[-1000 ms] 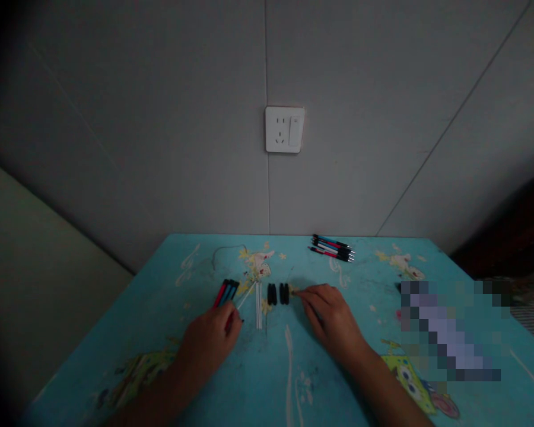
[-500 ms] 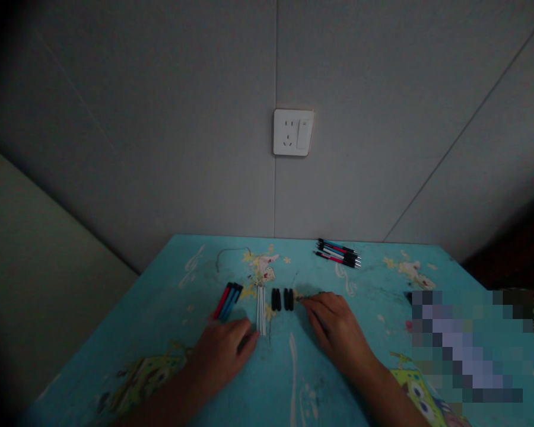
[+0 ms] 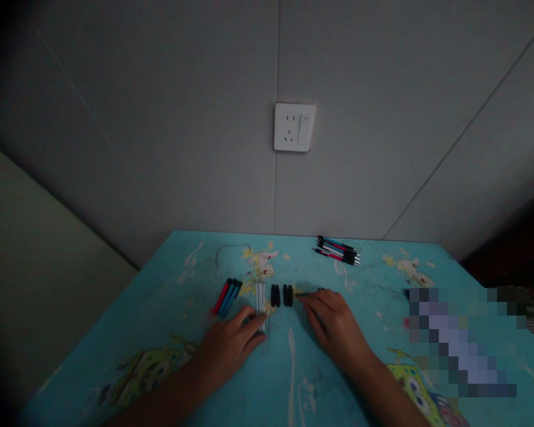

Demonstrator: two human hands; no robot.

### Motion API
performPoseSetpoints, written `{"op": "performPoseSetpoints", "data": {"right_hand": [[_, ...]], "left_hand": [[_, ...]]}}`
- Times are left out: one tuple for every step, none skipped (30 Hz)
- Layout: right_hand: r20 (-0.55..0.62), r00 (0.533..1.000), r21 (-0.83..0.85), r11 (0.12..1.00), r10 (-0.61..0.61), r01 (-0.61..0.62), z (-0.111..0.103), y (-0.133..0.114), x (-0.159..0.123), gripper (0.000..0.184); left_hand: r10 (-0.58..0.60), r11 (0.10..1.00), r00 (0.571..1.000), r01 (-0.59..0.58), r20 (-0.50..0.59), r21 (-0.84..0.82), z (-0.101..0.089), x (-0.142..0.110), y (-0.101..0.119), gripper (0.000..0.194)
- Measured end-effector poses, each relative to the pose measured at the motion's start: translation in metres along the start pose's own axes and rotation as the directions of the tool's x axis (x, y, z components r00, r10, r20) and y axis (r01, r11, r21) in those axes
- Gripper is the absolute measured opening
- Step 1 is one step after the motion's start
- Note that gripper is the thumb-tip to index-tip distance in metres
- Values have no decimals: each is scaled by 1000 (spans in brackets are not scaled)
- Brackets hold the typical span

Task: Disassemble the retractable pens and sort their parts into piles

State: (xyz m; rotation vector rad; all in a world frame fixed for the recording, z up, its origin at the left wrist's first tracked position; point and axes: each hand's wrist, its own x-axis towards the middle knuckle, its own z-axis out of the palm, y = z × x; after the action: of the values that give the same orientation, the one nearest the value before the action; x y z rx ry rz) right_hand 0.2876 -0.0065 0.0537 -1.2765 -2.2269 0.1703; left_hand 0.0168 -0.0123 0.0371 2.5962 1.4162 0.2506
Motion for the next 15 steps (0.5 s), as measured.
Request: {"op": "performPoseSetpoints", "data": {"right_hand": [[4, 1000, -2, 1000, 1, -1, 0, 0, 0, 23], [9, 1000, -3, 1000, 3, -3, 0, 0, 0, 23], [15, 1000, -3, 1000, 3, -3, 0, 0, 0, 23], [18, 1000, -2, 1000, 3, -3, 0, 0, 0, 23], [21, 1000, -3, 1000, 5, -5, 1, 0, 0, 23], [23, 1000, -5, 1000, 6, -6, 1, 0, 0, 23], [26, 1000, -8, 1000, 6, -6, 2, 0, 0, 23], [28, 1000, -10, 1000, 5, -5, 2, 0, 0, 24], [28, 1000, -13, 1000, 0, 0, 2, 0, 1, 24], [25, 1000, -15, 1000, -4, 4, 2, 0, 1, 24], [18, 1000, -17, 1000, -8, 8, 2, -1, 1, 24], [9, 1000, -19, 1000, -12, 13, 2, -1, 1, 24], [1, 1000, -20, 1000, -15, 15, 2, -1, 2, 24], [-5, 1000, -19, 1000, -18, 18, 1, -2, 2, 23], [-5, 1000, -18, 1000, -19, 19, 1, -2, 2, 23]], "left_hand": [[0, 1000, 1000, 0, -2, 9, 1, 1, 0, 32], [2, 1000, 1000, -2, -5, 21, 2, 2, 0, 32], [5, 999, 1000, -5, -8, 32, 3, 3, 0, 32], [9, 999, 1000, -9, -12, 42, 4, 3, 0, 32], [14, 999, 1000, -13, -18, 49, 5, 4, -1, 32], [18, 998, 1000, -17, -25, 52, 6, 4, -1, 32], [22, 998, 999, -20, -32, 52, 7, 4, -2, 31], [26, 999, 999, -24, -38, 49, 8, 4, -3, 31], [30, 999, 999, -29, -44, 43, 8, 4, -4, 31], [36, 999, 998, -34, -49, 34, 8, 4, -4, 31], [38, 999, 998, -37, -53, 20, 8, 3, -5, 32], [37, 999, 998, -37, -54, 4, 8, 3, -5, 34], [32, 999, 998, -33, -56, -13, 8, 2, -5, 35], [25, 999, 998, -27, -57, -29, 8, 2, -6, 36], [19, 999, 998, -21, -58, -43, 8, 1, -6, 37]]}}
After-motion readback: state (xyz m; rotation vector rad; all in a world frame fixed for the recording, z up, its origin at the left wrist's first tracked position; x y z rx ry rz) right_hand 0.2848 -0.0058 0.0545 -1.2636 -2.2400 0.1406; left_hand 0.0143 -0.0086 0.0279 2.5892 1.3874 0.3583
